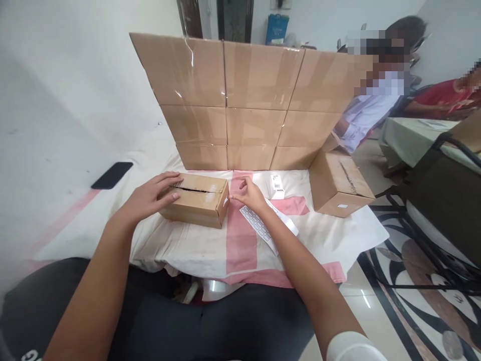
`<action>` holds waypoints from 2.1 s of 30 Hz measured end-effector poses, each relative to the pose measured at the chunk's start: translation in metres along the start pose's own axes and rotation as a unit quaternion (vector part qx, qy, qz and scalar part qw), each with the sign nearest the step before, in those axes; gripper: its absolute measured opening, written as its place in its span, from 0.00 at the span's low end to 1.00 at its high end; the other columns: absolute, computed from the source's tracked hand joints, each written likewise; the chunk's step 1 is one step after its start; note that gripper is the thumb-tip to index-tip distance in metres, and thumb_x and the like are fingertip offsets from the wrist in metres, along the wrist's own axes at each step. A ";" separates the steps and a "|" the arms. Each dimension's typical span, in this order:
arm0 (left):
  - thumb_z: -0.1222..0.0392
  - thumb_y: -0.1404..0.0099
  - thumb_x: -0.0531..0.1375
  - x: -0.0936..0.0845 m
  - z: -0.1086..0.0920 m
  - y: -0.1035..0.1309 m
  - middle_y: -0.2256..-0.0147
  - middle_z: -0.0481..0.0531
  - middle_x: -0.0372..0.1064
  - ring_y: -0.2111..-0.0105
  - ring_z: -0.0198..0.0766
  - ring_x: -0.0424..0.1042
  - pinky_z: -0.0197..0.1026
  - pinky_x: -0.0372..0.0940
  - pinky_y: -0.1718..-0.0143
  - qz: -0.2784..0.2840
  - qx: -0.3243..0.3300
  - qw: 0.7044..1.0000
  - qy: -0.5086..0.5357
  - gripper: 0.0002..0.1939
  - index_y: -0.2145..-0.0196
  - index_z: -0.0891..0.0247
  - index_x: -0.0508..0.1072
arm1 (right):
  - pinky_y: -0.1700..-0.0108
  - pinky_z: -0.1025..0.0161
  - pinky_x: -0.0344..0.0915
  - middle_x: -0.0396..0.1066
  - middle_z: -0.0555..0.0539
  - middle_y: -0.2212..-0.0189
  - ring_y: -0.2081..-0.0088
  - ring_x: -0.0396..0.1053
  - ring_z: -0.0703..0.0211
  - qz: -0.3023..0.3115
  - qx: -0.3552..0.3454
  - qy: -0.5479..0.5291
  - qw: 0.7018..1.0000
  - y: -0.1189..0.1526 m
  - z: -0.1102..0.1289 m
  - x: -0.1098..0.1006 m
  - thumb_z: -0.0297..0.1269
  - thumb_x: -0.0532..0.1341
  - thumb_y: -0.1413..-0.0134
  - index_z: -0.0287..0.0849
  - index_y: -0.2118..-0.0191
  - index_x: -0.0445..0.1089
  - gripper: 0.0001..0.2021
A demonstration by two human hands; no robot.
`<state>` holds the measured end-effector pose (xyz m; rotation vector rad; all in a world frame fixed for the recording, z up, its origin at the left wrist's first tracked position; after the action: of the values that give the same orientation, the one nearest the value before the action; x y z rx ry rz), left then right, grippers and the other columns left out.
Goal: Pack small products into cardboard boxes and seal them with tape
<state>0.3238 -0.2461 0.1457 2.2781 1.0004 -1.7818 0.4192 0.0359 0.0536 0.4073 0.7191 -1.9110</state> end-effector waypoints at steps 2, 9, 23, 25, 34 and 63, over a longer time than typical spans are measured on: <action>0.37 0.30 0.50 -0.001 -0.001 0.000 0.35 0.51 0.62 0.37 0.49 0.63 0.50 0.63 0.39 -0.001 -0.001 1.000 -0.001 0.29 0.41 0.55 0.70 | 0.64 0.63 0.62 0.70 0.48 0.60 0.70 0.63 0.62 0.057 -0.031 -0.048 0.997 0.001 0.005 0.017 0.53 0.75 0.61 0.43 0.44 0.64 0.39; 0.38 0.30 0.51 0.000 0.002 0.000 0.36 0.51 0.62 0.37 0.48 0.63 0.50 0.62 0.38 -0.012 0.007 1.000 0.003 0.28 0.41 0.54 0.70 | 0.61 0.60 0.64 0.74 0.45 0.68 0.67 0.69 0.56 0.032 -0.050 -0.051 0.997 -0.002 0.007 0.010 0.51 0.62 0.41 0.41 0.71 0.75 0.17; 0.41 0.31 0.55 0.003 0.009 -0.002 0.38 0.53 0.64 0.38 0.48 0.64 0.52 0.61 0.37 -0.041 0.038 0.997 0.048 0.24 0.44 0.56 0.71 | 0.33 0.46 0.54 0.47 0.34 0.31 0.32 0.53 0.42 0.095 -0.090 -0.130 0.983 0.052 0.084 0.041 0.51 0.77 0.62 0.47 0.25 0.26 0.70; 0.42 0.31 0.56 0.000 0.008 -0.001 0.39 0.53 0.66 0.39 0.48 0.65 0.53 0.61 0.37 -0.062 0.044 0.995 0.065 0.23 0.46 0.55 0.72 | 0.32 0.45 0.54 0.48 0.34 0.32 0.32 0.53 0.42 0.048 -0.089 -0.111 0.989 0.067 0.095 0.038 0.48 0.76 0.60 0.48 0.25 0.29 0.67; 0.45 0.28 0.47 0.037 0.058 0.006 0.38 0.57 0.63 0.37 0.46 0.62 0.52 0.59 0.36 -0.100 0.028 0.984 0.145 0.27 0.37 0.57 0.62 | 0.49 0.47 0.73 0.55 0.37 0.35 0.44 0.68 0.45 -0.253 0.040 -0.065 0.964 0.206 0.095 -0.106 0.48 0.71 0.53 0.53 0.32 0.53 0.45; 0.49 0.29 0.49 0.123 0.070 0.026 0.38 0.58 0.65 0.40 0.49 0.64 0.56 0.57 0.41 0.024 -0.077 0.995 -0.063 0.22 0.45 0.56 0.72 | 0.48 0.49 0.65 0.52 0.28 0.38 0.48 0.70 0.36 -0.400 0.355 0.255 0.806 0.228 -0.050 -0.268 0.65 0.63 0.52 0.41 0.28 0.43 0.54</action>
<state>0.2922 -0.2436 0.0056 2.0544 1.0129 -1.7389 0.7385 0.1845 0.0992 1.2890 0.5043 -2.9219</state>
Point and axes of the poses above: each hand's wrist, its own y-axis away from the middle knuckle, its own x-axis out of the palm, z = x × y, the point moved 10 cm from there along -y, towards the middle knuckle
